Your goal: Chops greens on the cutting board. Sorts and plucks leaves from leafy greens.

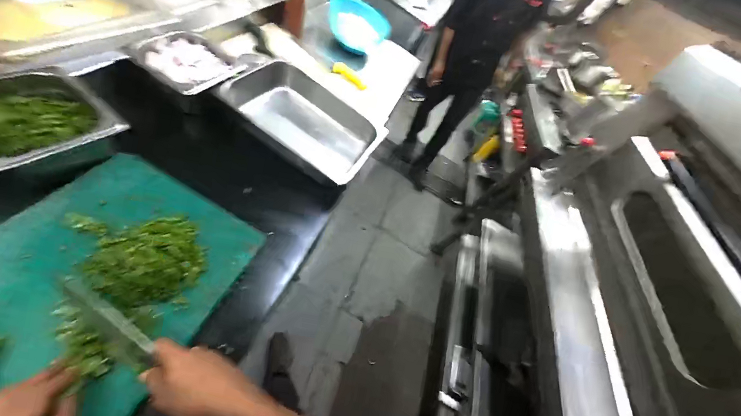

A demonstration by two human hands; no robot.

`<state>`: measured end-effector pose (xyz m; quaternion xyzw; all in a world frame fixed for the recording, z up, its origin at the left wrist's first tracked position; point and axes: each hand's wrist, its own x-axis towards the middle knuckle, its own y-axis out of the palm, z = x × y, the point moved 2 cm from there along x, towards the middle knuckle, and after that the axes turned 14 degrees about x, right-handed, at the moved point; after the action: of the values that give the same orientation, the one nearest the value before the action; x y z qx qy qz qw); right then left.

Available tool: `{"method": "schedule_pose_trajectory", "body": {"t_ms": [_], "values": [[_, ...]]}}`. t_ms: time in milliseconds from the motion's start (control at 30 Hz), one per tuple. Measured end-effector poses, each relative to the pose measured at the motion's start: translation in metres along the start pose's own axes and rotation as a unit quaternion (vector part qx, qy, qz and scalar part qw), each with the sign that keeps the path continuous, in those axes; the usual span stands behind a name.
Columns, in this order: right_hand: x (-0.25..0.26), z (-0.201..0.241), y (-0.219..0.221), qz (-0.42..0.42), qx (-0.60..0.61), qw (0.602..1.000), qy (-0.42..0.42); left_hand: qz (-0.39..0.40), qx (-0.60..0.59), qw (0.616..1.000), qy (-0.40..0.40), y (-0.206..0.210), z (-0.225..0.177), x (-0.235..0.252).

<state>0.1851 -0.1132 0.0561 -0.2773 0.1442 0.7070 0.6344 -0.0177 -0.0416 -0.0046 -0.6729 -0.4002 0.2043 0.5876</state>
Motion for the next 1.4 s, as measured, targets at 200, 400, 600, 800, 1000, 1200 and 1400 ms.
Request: {"method": "schedule_pose_trajectory", "body": {"t_ms": [200,400,600,800,1000,1200,1400], "values": [[0.011,-0.007,0.006,0.029,-0.021,0.999,0.036,-0.039,0.069,0.996,-0.051,0.022,-0.026,-0.029],[0.019,-0.019,0.012,0.048,-0.028,0.997,0.048,-0.092,-0.033,0.993,-0.067,0.016,0.000,-0.019],[0.019,-0.018,0.015,0.047,-0.064,0.996,0.049,0.058,-0.136,0.975,-0.168,-0.015,0.015,0.013],[0.000,0.007,0.035,0.003,-0.253,0.965,0.072,0.088,-0.142,0.981,-0.097,-0.017,0.024,0.020],[-0.007,0.018,0.042,0.004,-0.326,0.940,0.101,0.204,-0.084,0.975,0.001,-0.021,0.027,0.042],[0.002,0.023,0.050,0.017,-0.326,0.940,0.101,0.205,-0.089,0.974,0.042,-0.023,0.030,0.047],[-0.003,0.032,0.049,0.024,-0.330,0.937,0.112,0.141,-0.122,0.980,0.065,-0.017,0.037,0.038]]}}
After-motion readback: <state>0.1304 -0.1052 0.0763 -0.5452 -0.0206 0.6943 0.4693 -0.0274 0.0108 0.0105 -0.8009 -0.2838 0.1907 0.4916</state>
